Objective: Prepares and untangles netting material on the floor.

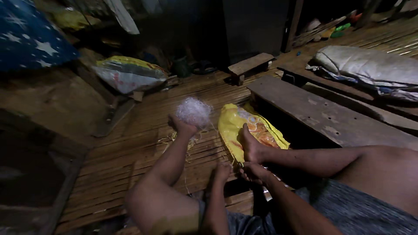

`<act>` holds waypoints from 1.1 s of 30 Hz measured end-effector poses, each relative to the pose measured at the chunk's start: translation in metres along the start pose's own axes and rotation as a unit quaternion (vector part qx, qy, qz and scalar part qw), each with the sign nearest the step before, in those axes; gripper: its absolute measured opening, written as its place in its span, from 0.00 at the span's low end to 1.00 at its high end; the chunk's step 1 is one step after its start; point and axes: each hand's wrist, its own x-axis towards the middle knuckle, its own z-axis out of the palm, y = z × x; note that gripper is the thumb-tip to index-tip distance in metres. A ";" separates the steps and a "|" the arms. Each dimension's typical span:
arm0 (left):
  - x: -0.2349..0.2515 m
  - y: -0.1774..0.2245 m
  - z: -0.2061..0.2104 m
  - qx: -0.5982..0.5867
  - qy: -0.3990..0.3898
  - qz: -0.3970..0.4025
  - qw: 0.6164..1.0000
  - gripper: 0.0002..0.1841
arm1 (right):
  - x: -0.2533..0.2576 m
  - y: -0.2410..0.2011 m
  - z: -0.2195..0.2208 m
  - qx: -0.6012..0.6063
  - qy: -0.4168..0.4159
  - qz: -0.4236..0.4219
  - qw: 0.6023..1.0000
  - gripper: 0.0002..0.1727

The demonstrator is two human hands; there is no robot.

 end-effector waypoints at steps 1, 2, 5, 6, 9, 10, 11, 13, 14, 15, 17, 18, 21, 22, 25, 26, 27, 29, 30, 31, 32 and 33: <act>-0.001 0.002 0.000 0.008 -0.001 -0.001 1.000 0.14 | 0.001 -0.001 0.001 -0.003 0.008 0.000 1.000 0.16; -0.002 0.004 -0.001 0.018 -0.002 -0.002 1.000 0.14 | 0.003 0.000 0.002 -0.005 0.014 0.001 1.000 0.16; -0.006 0.007 -0.002 0.025 -0.003 0.000 1.000 0.13 | 0.003 0.000 0.004 -0.013 0.020 0.000 1.000 0.17; -0.006 0.007 -0.001 0.024 -0.001 0.001 1.000 0.13 | 0.002 -0.001 0.003 -0.013 0.015 -0.001 1.000 0.16; -0.001 0.002 -0.002 0.013 -0.005 0.007 1.000 0.13 | 0.002 0.001 -0.002 -0.004 -0.017 -0.015 1.000 0.15; -0.001 -0.002 -0.004 0.011 -0.010 0.029 0.999 0.14 | 0.002 0.002 -0.003 -0.001 -0.022 -0.020 1.000 0.14; -0.007 -0.004 -0.006 0.017 -0.015 0.059 0.998 0.14 | 0.002 0.003 -0.004 -0.001 -0.024 -0.023 0.999 0.14; -0.045 0.015 -0.007 0.073 0.006 0.058 0.996 0.17 | 0.003 0.003 -0.005 -0.001 -0.021 -0.028 0.999 0.13; -0.067 0.040 -0.006 0.077 -0.003 -0.045 0.996 0.19 | 0.002 0.003 -0.003 0.000 -0.016 -0.028 0.999 0.13; -0.048 0.020 -0.006 0.062 0.009 0.032 0.998 0.17 | 0.001 0.001 -0.001 0.000 -0.011 -0.027 1.000 0.14; -0.010 -0.001 -0.006 -0.012 -0.006 0.051 0.999 0.14 | -0.006 -0.008 0.009 -0.018 0.021 -0.015 0.999 0.16; -0.004 -0.003 -0.006 -0.027 -0.012 0.047 0.998 0.13 | -0.011 -0.015 0.015 -0.040 0.047 -0.004 0.998 0.16; -0.042 0.021 -0.010 0.045 -0.002 0.059 0.997 0.15 | -0.005 -0.017 0.015 -0.052 0.064 0.001 0.997 0.17; -0.069 0.048 -0.012 0.071 -0.010 -0.006 0.997 0.17 | 0.001 -0.011 0.007 -0.031 0.039 -0.013 0.999 0.16; -0.038 -0.001 -0.017 0.052 -0.031 0.194 0.979 0.17 | 0.003 -0.006 0.003 -0.017 0.012 -0.037 0.999 0.15; -0.039 -0.001 -0.014 0.059 -0.018 0.169 0.984 0.17 | 0.002 -0.006 0.003 -0.017 0.011 -0.040 0.999 0.14; -0.052 0.016 -0.012 0.087 -0.006 0.077 0.993 0.18 | 0.002 -0.006 0.001 -0.017 0.007 -0.045 0.999 0.14; -0.035 0.006 -0.009 0.071 0.022 0.073 0.995 0.16 | 0.002 -0.005 0.000 -0.016 0.003 -0.048 0.999 0.13; -0.010 -0.010 -0.008 0.031 0.017 0.095 0.995 0.14 | 0.002 -0.005 0.000 -0.015 0.002 -0.047 0.999 0.12; 0.002 -0.013 -0.008 0.004 0.004 0.067 0.998 0.13 | 0.001 -0.005 0.001 -0.012 0.006 -0.045 0.999 0.12; 0.008 -0.011 -0.007 -0.010 0.004 0.035 0.999 0.12 | 0.000 -0.005 0.002 -0.007 0.010 -0.044 0.999 0.12; 0.011 -0.009 -0.005 -0.016 0.009 0.018 1.000 0.11 | 0.001 -0.006 0.003 -0.001 0.014 -0.043 0.999 0.13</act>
